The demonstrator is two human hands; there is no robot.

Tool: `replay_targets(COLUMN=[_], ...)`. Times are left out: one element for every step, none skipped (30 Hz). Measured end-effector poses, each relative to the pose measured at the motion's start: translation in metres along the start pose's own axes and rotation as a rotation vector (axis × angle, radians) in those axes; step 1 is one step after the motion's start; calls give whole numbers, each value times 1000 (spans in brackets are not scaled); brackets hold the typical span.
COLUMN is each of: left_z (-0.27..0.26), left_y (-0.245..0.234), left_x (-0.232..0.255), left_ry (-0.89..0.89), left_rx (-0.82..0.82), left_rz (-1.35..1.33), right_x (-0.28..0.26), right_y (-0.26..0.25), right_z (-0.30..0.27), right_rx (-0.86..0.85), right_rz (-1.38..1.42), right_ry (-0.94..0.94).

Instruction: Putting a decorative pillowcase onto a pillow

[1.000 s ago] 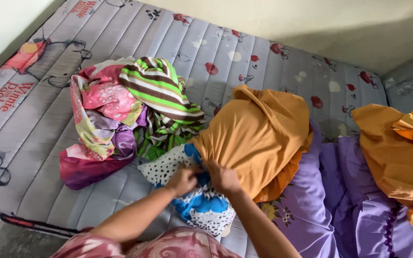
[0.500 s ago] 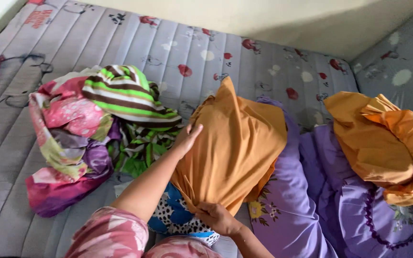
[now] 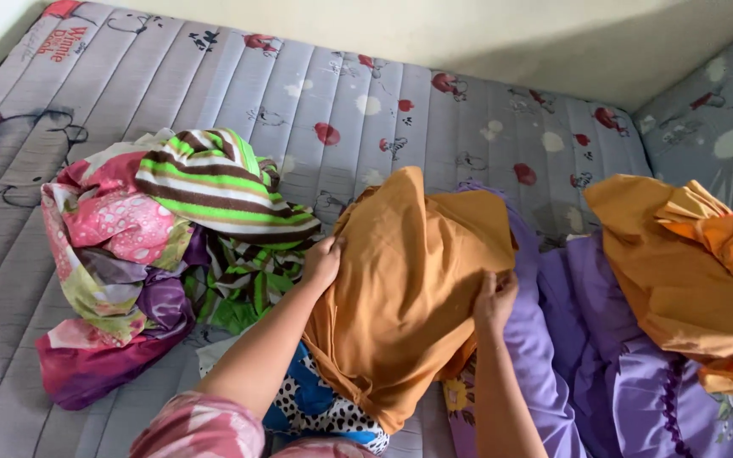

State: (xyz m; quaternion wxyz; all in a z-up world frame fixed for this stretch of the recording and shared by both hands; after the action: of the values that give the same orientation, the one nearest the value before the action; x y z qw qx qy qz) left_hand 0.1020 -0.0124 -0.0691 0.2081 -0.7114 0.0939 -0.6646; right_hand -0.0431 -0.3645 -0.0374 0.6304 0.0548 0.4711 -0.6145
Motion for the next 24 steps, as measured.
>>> replay_targets(left_z=[-2,-5,-17,-30,-38,-43,-50,-58,-65,-72,-77,-72,-72,-72,-62,-53,-41,-43,-47,-52,-57,-62,-69,-75], left_y=[-6,-13,-33,-54,-75,-85,-96,-106,-115,-123,-130,-134,-140,-146,-138,-132,-123,-124,-125,-126,-119,-113,-106,-101], left_x=[-6,-12,-3,6,18,3,-13,-29,-34,-40,-45,-40,-38,-37,-59,-81,-101,-74,-47,-19,-5,10,26,40], left_ry=[147,293,289,362,439,438,420,401,395,252,115,117,6,-105,-108,-20,74,76,146,215,217,344,467,468], left_rx=[44,86,86,45,9,14,-35,-84,-85,-129,-175,-178,-207,-235,-233,-204,-175,-173,-67,38,38,77,116,116], left_rz=[46,93,95,155,212,212,249,285,286,340,393,394,477,560,561,639,715,714,642,569,568,452,333,331], right_x=[7,13,12,11,8,12,17,22,18,15,12,4,-5,-13,-16,-19,-22,-25,-26,-27,-27,-27,-27,-37], right_y=[5,10,13,17,24,37,49,62,71,81,90,96,102,108,108,108,108,105,99,93,89,85,80,73], right_z=[6,12,17,21,29,30,30,29,23,16,11,2,-9,-21,-29,-37,-43,-48,-56,-63,-73,-82,-91,-97], right_rx=[55,110,105,58,13,10,-73,-158,-162,-248,-327,-324,-391,-458,-461,-488,-507,-506,-498,-490,-488,-423,-359,-358], right_rz=[101,200,198,171,149,152,116,79,76,174,273,272,293,314,315,217,121,123,60,-2,-2,29,58,57], right_ry=[151,302,304,365,422,419,487,553,554,577,602,605,649,692,691,594,495,494,475,457,457,393,328,327])
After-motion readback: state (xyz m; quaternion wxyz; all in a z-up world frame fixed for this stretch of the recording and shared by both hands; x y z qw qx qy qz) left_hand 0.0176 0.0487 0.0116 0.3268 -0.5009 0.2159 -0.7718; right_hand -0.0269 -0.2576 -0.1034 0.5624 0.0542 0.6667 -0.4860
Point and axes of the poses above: each hand's wrist, its own z-axis towards the middle knuckle, its own y-axis out of the palm, x = y × z, the point moved 1 cm from there along z, towards the middle knuckle, and after that the axes turned 12 degrees about x, right-handed, at the moved point
